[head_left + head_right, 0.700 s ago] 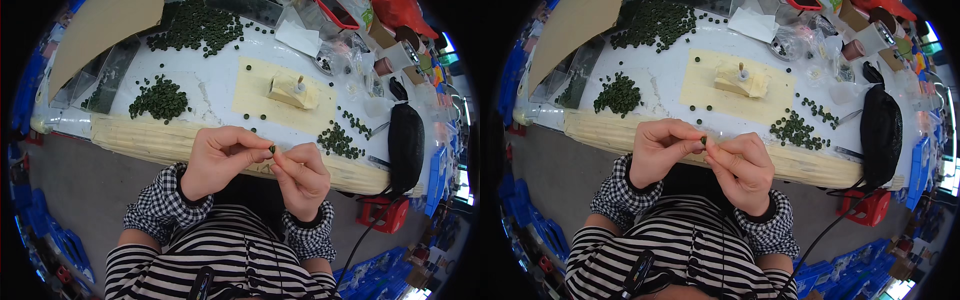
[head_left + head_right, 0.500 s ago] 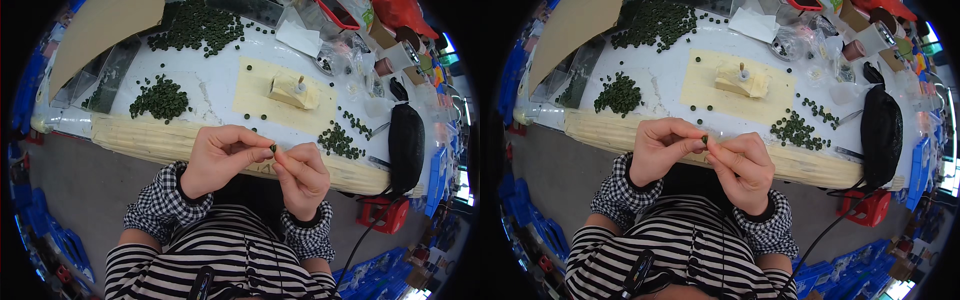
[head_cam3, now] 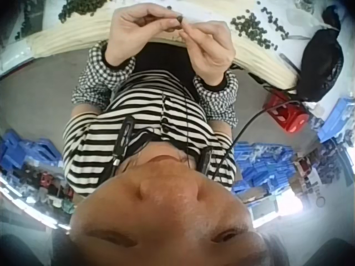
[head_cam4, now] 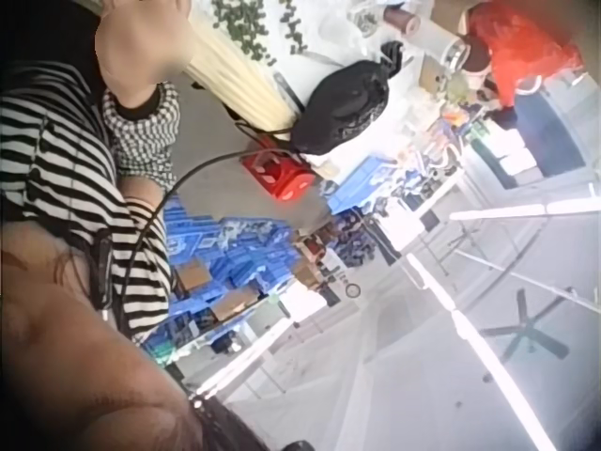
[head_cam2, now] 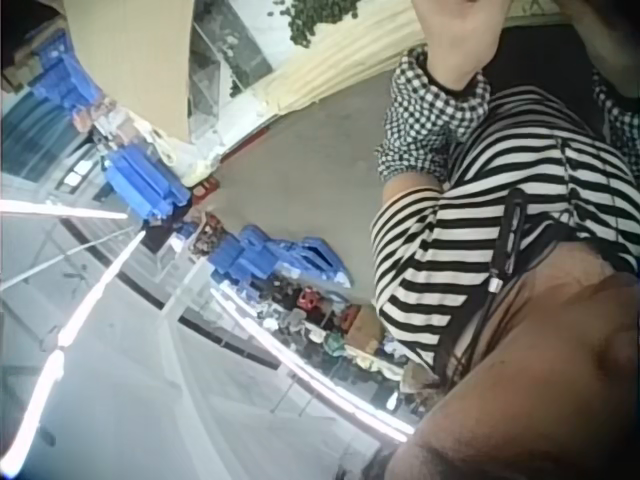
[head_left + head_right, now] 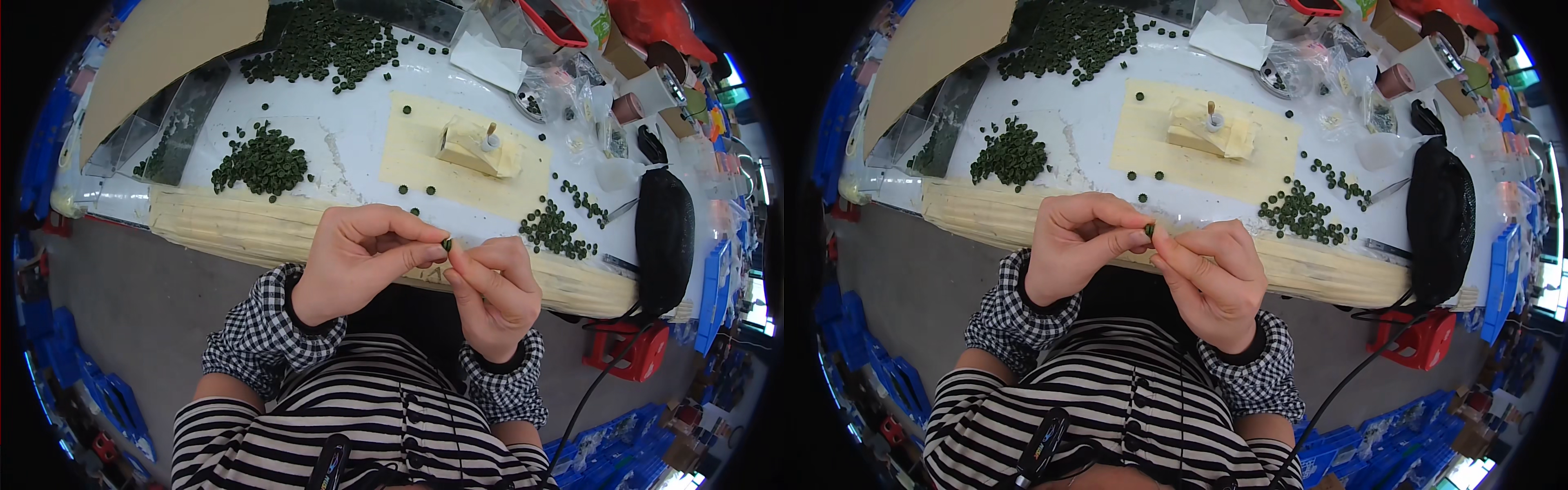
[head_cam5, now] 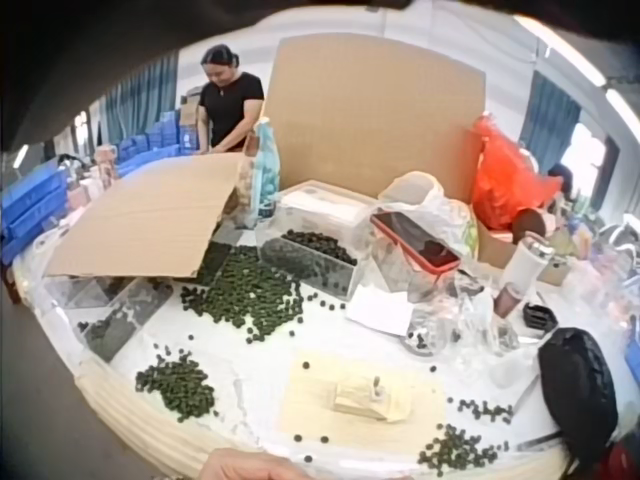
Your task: Placing small green plastic components onto a white base part at a factory workstation.
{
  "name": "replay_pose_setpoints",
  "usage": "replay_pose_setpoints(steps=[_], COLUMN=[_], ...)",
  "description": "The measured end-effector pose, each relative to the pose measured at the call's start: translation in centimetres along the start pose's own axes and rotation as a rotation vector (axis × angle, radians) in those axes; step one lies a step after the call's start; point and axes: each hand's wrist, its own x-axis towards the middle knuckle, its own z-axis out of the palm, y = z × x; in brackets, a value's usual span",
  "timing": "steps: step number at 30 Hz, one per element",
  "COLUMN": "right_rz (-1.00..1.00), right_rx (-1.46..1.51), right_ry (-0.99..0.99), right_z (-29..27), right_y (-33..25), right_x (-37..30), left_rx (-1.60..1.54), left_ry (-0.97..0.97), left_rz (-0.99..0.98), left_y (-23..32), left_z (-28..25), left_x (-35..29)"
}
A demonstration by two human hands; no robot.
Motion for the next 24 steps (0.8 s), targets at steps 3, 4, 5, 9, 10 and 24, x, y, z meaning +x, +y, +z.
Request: replay_pose_setpoints(steps=[3,4,5,9,10,24], right_rz=[-0.019,-0.030,-0.040,-0.060,-0.071,-0.069], right_rx=[-0.003,-0.007,-0.011,-0.012,-0.013,0.010], right_ry=[-0.009,-0.012,-0.015,-0.024,-0.027,-0.016], right_z=[-0.09,-0.17,-0.23,-0.42,-0.45,-0.31], right_y=[0.03,0.04,0.04,0.05,0.16,0.49], right_x=[0.00,0.06,0.12,0.14,0.11,-0.22], left_rx=[-0.019,-0.017,-0.015,-0.104,-0.107,0.000], left_ry=[0.011,0.001,-0.009,-0.049,-0.047,-0.024], left_rz=[-0.007,-0.021,-0.034,-0.091,-0.109,-0.019], left_y=[0.08,0.30,0.42,0.47,0.58,0.28], left_z=[0.25,0.26,0.22,-0.13,-0.10,0.15], left_x=[0.01,0.02,0.03,0.10,0.08,0.03])
